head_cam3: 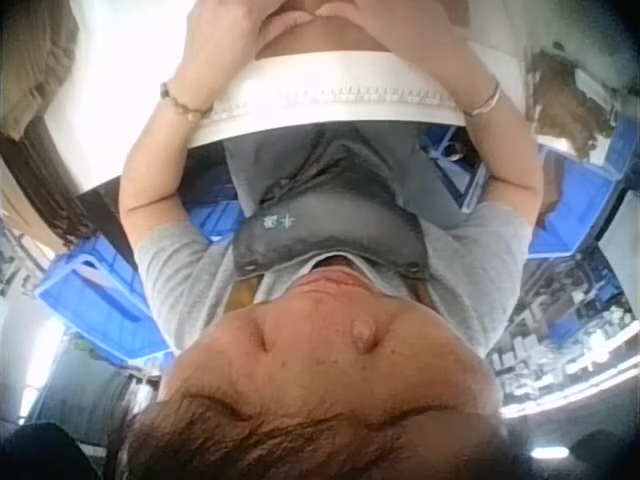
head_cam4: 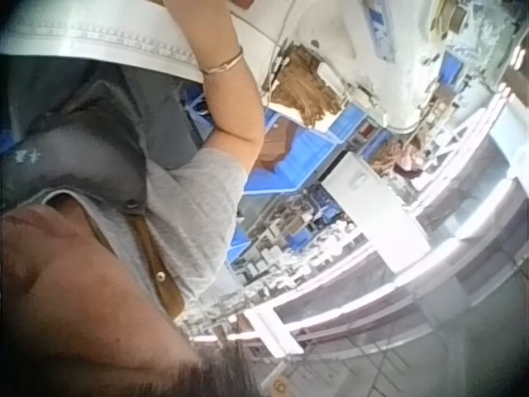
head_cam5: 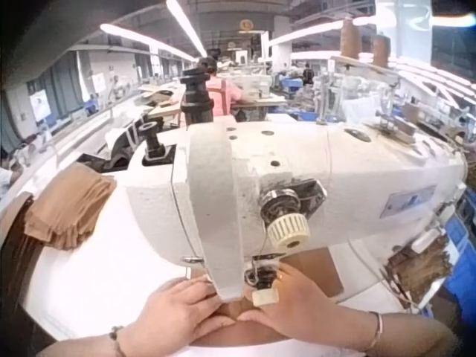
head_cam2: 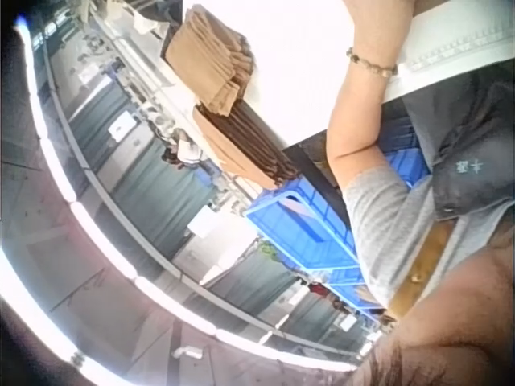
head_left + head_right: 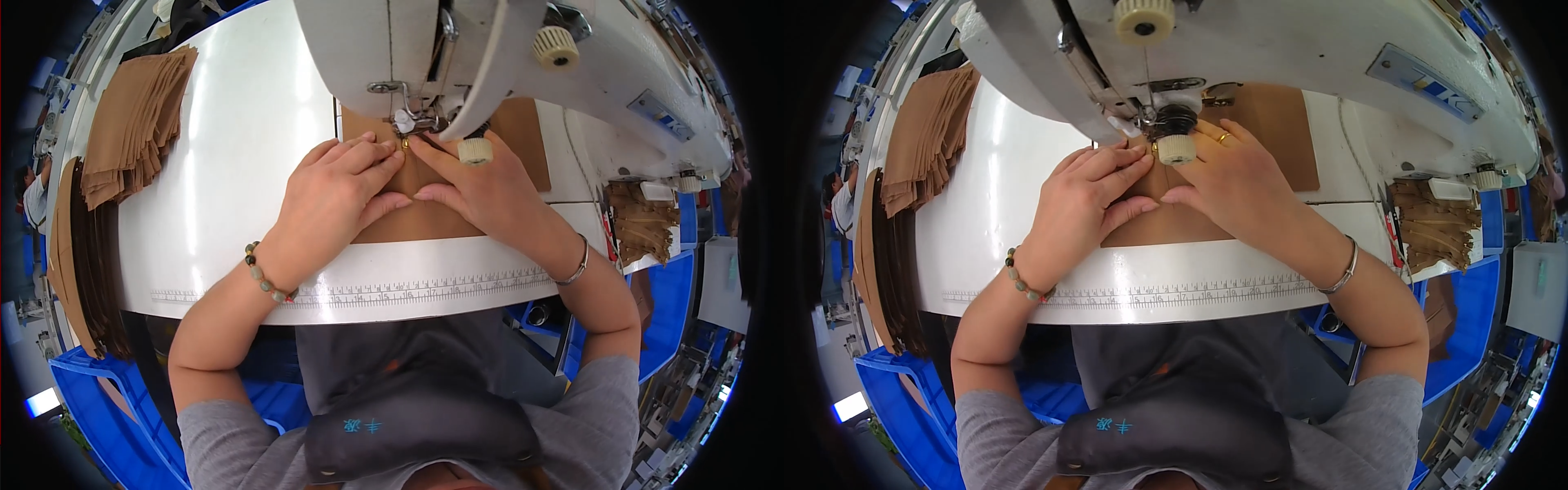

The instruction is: Sewing a zipper and additional components onto a leather bag panel using an industrial sewing machine.

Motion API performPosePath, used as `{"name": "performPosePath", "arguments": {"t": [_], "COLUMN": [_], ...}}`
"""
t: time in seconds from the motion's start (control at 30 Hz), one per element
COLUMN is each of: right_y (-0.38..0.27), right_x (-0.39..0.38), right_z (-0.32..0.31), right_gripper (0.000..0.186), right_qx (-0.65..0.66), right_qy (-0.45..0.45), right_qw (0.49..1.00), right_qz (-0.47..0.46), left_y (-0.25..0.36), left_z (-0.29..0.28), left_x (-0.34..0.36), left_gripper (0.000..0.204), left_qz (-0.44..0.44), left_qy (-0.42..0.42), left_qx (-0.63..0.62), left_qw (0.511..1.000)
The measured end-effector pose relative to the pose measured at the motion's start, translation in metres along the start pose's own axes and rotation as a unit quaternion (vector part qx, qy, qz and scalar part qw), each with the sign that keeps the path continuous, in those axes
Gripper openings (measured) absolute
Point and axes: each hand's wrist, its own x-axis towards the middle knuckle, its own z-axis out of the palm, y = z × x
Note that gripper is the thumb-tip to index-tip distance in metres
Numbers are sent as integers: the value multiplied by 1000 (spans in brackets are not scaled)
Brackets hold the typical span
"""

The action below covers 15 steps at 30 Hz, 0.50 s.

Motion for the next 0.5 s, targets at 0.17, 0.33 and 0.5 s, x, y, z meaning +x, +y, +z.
{"name": "performPosePath", "arguments": {"t": [0.17,0.33,0.5], "right_y": [9,15,-9], "right_x": [0,4,-6], "right_z": [-2,-9,-9], "right_gripper": [41,37,44], "right_qx": [151,601,74], "right_qy": [3,52,11], "right_qw": [987,763,996], "right_qz": [47,232,39], "left_y": [1,3,9], "left_z": [-1,-2,-4], "left_x": [0,-2,-8], "left_gripper": [52,57,62], "left_qz": [-2,7,-3], "left_qy": [-1,-14,-35], "left_qx": [6,28,38], "left_qw": [1000,999,999]}}
